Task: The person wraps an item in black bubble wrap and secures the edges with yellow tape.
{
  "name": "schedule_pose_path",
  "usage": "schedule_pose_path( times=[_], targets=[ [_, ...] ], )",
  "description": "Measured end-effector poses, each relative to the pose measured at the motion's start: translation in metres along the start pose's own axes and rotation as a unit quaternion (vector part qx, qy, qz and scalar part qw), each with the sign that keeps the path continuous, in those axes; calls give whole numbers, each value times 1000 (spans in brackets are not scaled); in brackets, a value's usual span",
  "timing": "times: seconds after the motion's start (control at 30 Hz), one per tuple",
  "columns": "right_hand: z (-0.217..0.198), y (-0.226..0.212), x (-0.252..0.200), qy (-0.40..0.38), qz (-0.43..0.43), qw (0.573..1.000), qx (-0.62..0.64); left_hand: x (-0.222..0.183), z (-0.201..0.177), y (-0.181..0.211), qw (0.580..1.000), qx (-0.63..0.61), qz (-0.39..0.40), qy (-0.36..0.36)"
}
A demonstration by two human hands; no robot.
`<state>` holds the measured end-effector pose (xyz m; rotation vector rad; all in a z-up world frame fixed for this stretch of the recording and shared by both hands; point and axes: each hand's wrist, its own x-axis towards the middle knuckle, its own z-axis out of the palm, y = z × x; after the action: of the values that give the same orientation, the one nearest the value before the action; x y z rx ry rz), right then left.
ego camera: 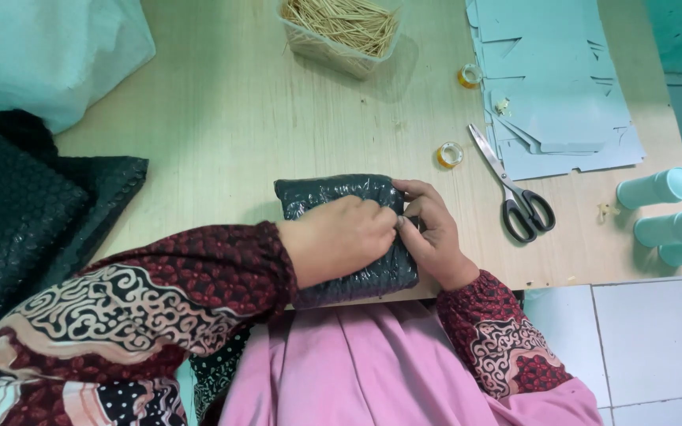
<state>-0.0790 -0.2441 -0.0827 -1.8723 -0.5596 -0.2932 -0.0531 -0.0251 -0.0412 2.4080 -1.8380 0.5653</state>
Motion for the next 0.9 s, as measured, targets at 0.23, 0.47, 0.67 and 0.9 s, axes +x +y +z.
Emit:
schedule_pose_path(
  times=[0.23,0.47,0.67,0.9],
  targets=[
    [-1,1,2,5,9,999,53,8,-5,24,991,118,50,-30],
    [3,0,2,29,40,992,117,-2,-5,-5,983,-75,3,165],
    [9,-2,3,61,65,984,156,-6,9,0,983,-108,-37,143],
    [-7,-7,9,37,73,991,103,-8,3,3,986,-101,-56,120]
  ],
)
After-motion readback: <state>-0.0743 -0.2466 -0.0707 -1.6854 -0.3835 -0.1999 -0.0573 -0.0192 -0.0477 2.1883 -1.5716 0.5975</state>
